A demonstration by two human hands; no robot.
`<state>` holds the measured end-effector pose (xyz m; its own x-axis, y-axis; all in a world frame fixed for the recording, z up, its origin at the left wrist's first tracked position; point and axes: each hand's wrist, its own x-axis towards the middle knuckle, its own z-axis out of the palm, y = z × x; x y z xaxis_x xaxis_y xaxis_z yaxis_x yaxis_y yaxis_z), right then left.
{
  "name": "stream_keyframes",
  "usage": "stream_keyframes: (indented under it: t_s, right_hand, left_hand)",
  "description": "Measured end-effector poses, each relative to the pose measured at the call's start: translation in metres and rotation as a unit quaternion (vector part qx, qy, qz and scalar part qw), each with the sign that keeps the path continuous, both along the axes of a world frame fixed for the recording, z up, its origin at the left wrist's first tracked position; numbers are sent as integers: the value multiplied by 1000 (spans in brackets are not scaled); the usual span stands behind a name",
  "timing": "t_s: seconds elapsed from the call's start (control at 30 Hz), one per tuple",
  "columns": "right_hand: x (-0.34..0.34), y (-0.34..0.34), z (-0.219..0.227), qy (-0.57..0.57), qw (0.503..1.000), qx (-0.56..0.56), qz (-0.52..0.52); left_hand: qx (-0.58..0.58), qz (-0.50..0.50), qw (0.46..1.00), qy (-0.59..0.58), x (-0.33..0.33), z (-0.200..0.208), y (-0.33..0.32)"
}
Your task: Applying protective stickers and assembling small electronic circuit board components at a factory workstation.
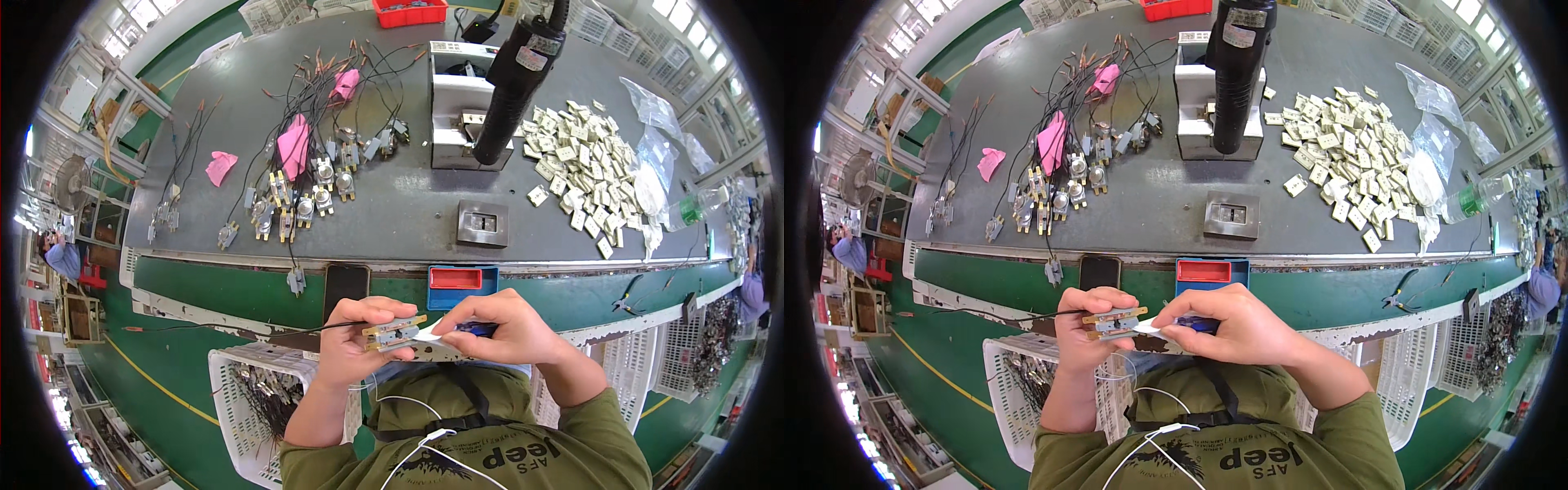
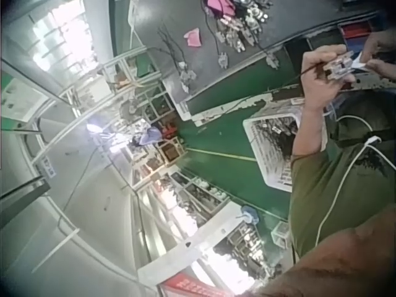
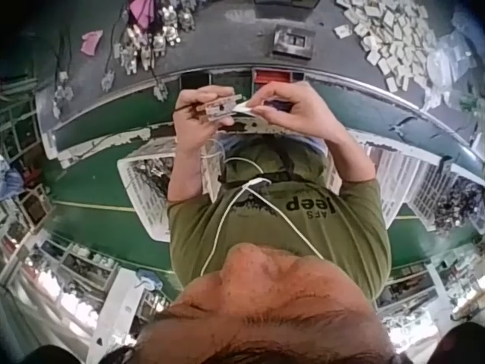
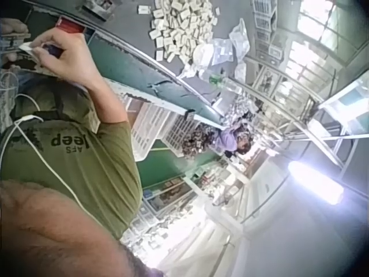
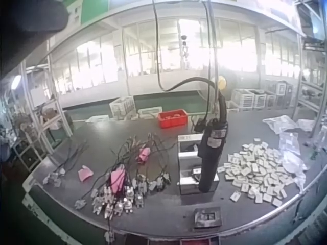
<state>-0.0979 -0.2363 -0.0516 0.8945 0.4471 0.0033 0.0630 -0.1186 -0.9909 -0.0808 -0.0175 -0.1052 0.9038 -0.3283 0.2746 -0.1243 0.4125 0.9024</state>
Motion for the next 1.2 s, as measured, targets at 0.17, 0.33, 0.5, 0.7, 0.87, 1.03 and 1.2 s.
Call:
stream_keyframes:
  t_s: [0.17,0.33,0.5,0.7,0.87,1.03,1.2]
  right_hand:
    - [-1,2,-7,-1,999,5,36]
    - [-1,5,-5,-29,999,36,9]
    - [-1,4,-6,-45,999,19,24]
    - [1,5,-6,-44,999,25,12]
    - [0,4,-5,-58,998,17,26]
    - [0,4,-5,-53,998,21,5]
    - [0,3,-6,-48,999,13,15]
  left_hand:
    - [-15,-33,999,9,-1,-2,-1]
    - [-33,-32,999,17,0,-2,0]
    - [-44,-36,998,19,1,-5,1]
    - [-44,-54,997,-17,5,-10,4]
    - [-57,-67,996,-11,4,-9,4]
    - [-55,-64,996,-9,4,-8,3]
    - [-63,-71,995,-7,3,-10,3]
